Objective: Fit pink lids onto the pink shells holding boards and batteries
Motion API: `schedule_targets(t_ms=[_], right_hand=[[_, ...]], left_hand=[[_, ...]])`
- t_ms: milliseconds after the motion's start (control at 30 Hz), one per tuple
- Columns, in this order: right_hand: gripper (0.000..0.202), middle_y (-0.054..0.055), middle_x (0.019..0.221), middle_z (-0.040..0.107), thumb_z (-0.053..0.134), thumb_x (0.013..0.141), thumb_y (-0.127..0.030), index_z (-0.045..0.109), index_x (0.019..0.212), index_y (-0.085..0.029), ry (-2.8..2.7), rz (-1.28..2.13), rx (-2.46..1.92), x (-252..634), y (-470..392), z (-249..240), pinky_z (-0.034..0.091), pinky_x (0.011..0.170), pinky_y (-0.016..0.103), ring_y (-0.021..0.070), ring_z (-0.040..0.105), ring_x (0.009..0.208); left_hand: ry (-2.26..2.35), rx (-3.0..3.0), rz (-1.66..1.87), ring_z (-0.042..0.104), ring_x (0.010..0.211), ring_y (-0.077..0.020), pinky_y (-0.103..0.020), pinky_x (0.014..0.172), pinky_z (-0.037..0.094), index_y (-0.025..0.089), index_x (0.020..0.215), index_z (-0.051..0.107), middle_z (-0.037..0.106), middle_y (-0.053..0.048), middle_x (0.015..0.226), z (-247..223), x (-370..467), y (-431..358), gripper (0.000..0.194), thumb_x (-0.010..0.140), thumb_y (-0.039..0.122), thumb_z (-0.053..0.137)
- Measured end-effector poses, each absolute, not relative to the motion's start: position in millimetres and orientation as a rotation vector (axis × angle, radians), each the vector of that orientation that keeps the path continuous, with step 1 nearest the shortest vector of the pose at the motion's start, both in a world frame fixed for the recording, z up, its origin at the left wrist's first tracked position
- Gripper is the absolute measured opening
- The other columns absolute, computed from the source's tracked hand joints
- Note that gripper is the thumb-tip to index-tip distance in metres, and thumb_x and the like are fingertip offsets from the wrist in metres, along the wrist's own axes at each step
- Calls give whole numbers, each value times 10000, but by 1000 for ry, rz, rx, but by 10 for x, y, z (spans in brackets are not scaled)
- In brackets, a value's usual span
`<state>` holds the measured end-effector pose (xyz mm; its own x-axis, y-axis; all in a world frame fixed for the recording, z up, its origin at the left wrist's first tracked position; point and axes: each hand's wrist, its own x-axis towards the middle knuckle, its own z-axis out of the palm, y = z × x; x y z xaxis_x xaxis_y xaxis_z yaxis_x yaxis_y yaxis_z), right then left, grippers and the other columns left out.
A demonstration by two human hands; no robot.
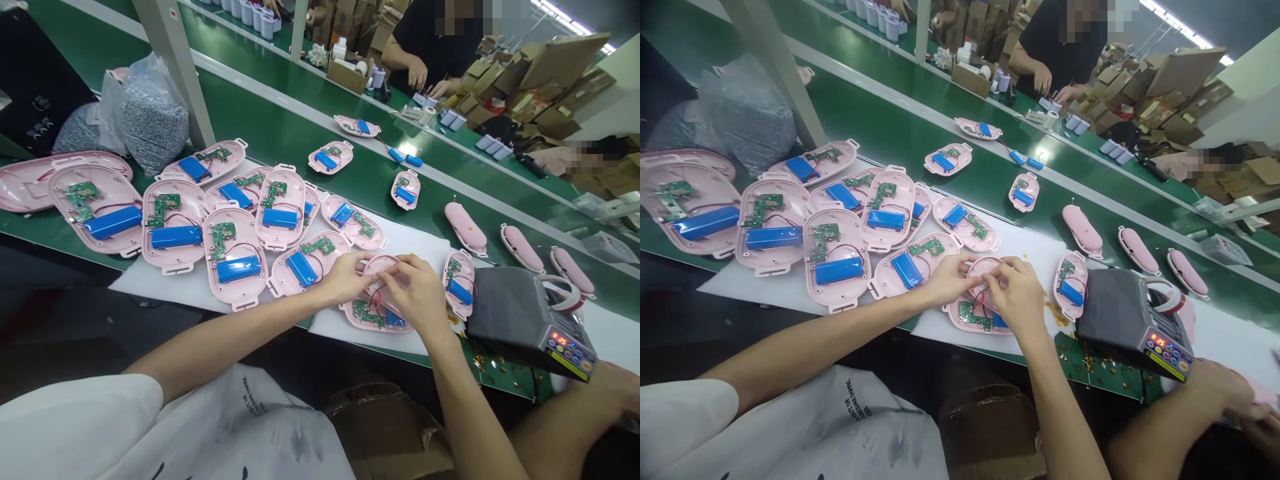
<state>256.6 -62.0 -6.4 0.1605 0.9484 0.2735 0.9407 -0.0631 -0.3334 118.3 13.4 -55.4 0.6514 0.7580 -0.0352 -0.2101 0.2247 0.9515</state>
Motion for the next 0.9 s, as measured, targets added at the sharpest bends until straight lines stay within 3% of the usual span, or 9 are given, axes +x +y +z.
schedule_targets(t_ms=[100,233,367,500,800,900], right_hand=[[314,80,902,679,619,818,-513,616,661,-241,-1664,-60,-2100,2570,-566,-79,472,768,408,261,617,845],[468,34,699,654,779,566,-623,538,700,-245,-1397,85,-2330,2754,-488,53,437,593,362,241,600,631],[320,30,632,678,717,634,-509,586,728,-233,-1387,601,-2280,2933,-451,182,448,587,347,236,639,609],[271,33,674,693,710,666,-463,626,738,-215,-1441,486,-2075,2901,-517,183,496,634,345,212,653,636],[140,12,713,696,619,798,-374,627,771,-237,-1646,190,-1860,2796,-790,206,530,676,341,210,680,688],[101,15,740,695,562,865,-292,625,809,-237,-1791,11,-1771,2745,-924,185,511,641,311,190,668,676]], left_hand=[[603,1126,690,667,661,-163,-219,486,546,111,1078,670,696,-61,820,-579,1192,116,300,785,144,725],[696,1159,669,676,672,-171,-236,508,547,129,1092,650,701,-60,851,-592,1182,89,307,789,105,689],[722,1310,742,680,892,-212,-298,703,569,146,1076,629,702,-80,1003,-594,1154,101,298,784,130,686],[609,1371,725,659,957,-234,-347,844,531,140,1040,660,710,-80,1014,-554,1126,145,279,795,256,721],[483,1591,780,640,774,-193,-266,693,475,148,909,640,700,-42,834,-414,1008,34,206,894,348,596],[458,1778,784,610,681,-170,-248,638,444,165,884,606,665,-18,750,-339,908,37,161,921,296,520]])
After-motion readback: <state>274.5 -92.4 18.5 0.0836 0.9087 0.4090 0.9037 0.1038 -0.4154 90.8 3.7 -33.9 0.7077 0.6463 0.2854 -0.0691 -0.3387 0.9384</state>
